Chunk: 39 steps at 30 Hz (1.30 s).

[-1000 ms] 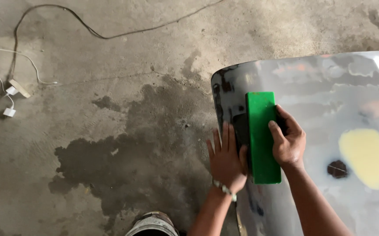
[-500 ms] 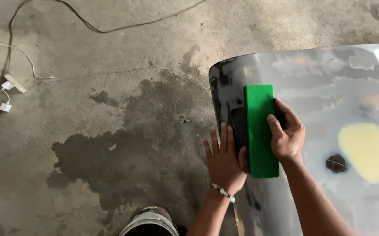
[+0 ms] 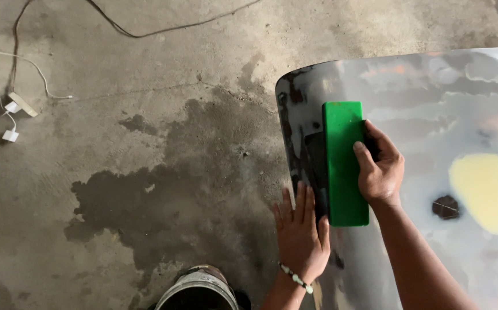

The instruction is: The person uses a green sanding block to sand the surface of a car hood. They move the block back and forth across the metal, focusing on the edges and flat areas. A bucket of water and a blue cloth are visible nearby on the hood.

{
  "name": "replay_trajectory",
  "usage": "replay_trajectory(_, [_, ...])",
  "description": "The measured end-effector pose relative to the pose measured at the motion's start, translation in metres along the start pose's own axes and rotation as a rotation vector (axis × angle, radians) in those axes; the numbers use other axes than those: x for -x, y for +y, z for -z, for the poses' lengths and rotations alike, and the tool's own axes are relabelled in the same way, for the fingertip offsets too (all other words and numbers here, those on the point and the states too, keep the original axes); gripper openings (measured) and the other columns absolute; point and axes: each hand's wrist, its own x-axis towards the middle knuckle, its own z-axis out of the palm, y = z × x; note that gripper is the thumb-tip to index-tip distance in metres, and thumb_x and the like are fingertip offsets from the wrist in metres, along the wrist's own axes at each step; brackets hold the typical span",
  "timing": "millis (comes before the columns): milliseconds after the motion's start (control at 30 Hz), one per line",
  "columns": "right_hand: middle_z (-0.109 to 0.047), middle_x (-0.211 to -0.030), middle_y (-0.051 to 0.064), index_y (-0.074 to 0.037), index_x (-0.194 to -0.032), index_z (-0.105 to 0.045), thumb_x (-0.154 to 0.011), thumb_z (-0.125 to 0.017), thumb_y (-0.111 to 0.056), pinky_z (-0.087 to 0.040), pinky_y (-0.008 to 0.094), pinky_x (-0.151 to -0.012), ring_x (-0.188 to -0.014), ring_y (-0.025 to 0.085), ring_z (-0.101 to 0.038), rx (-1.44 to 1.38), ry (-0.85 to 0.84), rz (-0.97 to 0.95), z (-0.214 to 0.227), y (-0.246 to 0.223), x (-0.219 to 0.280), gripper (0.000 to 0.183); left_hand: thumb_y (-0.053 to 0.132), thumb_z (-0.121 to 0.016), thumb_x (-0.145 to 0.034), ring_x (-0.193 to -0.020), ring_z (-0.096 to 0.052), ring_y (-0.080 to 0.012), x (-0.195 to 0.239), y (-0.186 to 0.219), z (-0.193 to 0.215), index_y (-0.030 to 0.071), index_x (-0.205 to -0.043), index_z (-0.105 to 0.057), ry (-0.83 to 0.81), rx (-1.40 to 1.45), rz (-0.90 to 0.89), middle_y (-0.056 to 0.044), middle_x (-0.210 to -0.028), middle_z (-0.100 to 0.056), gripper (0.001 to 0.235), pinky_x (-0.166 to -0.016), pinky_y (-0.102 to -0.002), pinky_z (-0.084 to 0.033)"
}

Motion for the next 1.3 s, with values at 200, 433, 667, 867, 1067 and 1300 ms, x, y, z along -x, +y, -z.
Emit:
replay_trajectory(200, [-0.072,-0.127,0.012,0.004,-0.142,-0.060,-0.097,-0.065,-0.011,-0.050,0.027,-0.102,-0.115,0.014,-0.066,0.002,-0.007,0.019,0.001,-0.003,0.000,0.047,0.034,-0.042,-0.105,-0.157,-0.018,-0.0445,-0.041,-0.006,-0.006,-0.002,-0.157,-0.037,0.048,-0.049,0.031,-0.019,-0.168,-0.030,0.064,-0.126,-0.061,-0.006])
replay_trajectory(433, [-0.073,-0.125,0.012,0.003,-0.142,-0.061,-0.097,-0.065,-0.011,-0.050,0.028,-0.101,-0.113,0.015,-0.067,0.040,0.002,0.027,0.001,-0.008,0.001,0.047,0.036,-0.042,-0.105,-0.157,-0.018,-0.0440,-0.009,-0.002,-0.002,-0.003,-0.158,-0.035,0.034,0.030,0.029,-0.019,-0.170,-0.027,0.066,-0.125,-0.059,-0.007])
replay_trajectory(667, [-0.073,-0.126,0.011,0.003,-0.141,-0.061,-0.097,-0.066,-0.013,-0.050,0.028,-0.102,-0.114,0.015,-0.067,0.004,-0.010,0.047,0.001,0.002,0.000,0.048,0.036,-0.045,-0.106,-0.156,-0.020,-0.0437,-0.026,-0.006,-0.006,-0.002,-0.158,-0.036,0.038,-0.049,-0.004,-0.019,-0.169,-0.029,0.065,-0.125,-0.059,-0.007])
replay_trajectory(867, [-0.074,-0.124,0.012,0.003,-0.141,-0.062,-0.097,-0.067,-0.014,-0.051,0.029,-0.103,-0.114,0.015,-0.068,0.061,-0.011,0.090,0.003,0.001,0.000,0.048,0.035,-0.043,-0.106,-0.158,-0.020,-0.0426,-0.027,-0.007,-0.009,-0.003,-0.159,-0.036,0.095,-0.042,-0.007,-0.018,-0.170,-0.030,0.065,-0.127,-0.059,-0.008])
replay_trajectory(1067, [-0.073,-0.125,0.013,0.002,-0.143,-0.060,-0.096,-0.068,-0.013,-0.051,0.028,-0.102,-0.113,0.015,-0.067,0.003,-0.050,0.086,0.006,-0.001,0.010,0.050,0.037,-0.040,-0.109,-0.157,-0.021,-0.0444,0.010,-0.012,0.003,0.000,-0.158,-0.040,0.028,0.011,-0.077,-0.018,-0.169,-0.032,0.061,-0.126,-0.061,-0.009])
replay_trajectory(1300, [-0.072,-0.128,0.014,0.000,-0.146,-0.059,-0.094,-0.071,-0.013,-0.051,0.031,-0.100,-0.116,0.014,-0.065,0.123,-0.094,-0.006,0.018,-0.025,0.081,0.055,0.032,-0.034,-0.112,-0.159,-0.021,-0.0440,0.047,-0.015,0.010,0.003,-0.155,-0.049,-0.026,0.147,-0.053,-0.017,-0.168,-0.037,0.054,-0.128,-0.061,-0.010])
